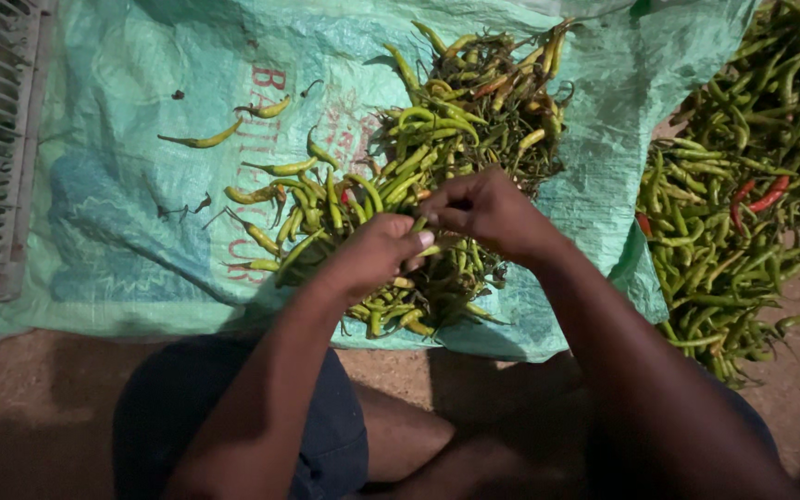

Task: The person sits on the floor in front of a woven sack covered with green chili peppers. They hold a handful of chilies in one hand and pluck off the stems with the other hand, placing the trimmed chilies aside and reaching back into the pile for more.

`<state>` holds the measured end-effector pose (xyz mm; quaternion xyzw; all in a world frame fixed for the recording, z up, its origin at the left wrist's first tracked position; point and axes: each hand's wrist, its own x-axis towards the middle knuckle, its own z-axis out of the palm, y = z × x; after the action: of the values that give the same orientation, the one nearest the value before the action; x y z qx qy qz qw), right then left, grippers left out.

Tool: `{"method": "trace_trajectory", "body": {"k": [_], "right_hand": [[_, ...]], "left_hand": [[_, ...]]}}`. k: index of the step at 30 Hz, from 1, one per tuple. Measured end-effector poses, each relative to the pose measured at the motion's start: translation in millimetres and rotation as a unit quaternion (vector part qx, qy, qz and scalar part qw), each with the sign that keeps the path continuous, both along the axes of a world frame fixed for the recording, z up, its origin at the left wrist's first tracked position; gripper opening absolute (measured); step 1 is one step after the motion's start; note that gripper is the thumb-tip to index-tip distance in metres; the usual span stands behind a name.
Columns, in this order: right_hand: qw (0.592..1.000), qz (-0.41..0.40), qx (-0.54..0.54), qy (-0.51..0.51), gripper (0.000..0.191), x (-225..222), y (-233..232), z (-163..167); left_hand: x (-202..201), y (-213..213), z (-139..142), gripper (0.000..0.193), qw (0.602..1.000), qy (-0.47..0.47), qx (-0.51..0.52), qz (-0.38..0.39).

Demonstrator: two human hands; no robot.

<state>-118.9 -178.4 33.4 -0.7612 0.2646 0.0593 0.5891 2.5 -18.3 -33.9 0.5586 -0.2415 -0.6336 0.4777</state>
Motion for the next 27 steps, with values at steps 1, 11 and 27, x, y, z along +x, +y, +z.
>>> {"method": "trace_trajectory", "body": {"k": [1,11,27], "right_hand": [[0.999,0.015,-0.028,0.005,0.013,0.4,1.0,2.6],[0.933,0.141,-0.29,-0.159,0.013,-0.2,2.0,11.3],[0.946,-0.287,0.125,-0.086,0.027,-3.4,-16.9,-14.0]], "left_hand": [[-0.1,1.1,-2.1,0.025,1.0,-0.024,0.005,-0.001],[6.5,2.9,2.4,0.025,0.962,-0.26,0.05,-0.07],[6.9,2.9,41.9,0.03,0.96,-0.278,-0.028,0.021]]}}
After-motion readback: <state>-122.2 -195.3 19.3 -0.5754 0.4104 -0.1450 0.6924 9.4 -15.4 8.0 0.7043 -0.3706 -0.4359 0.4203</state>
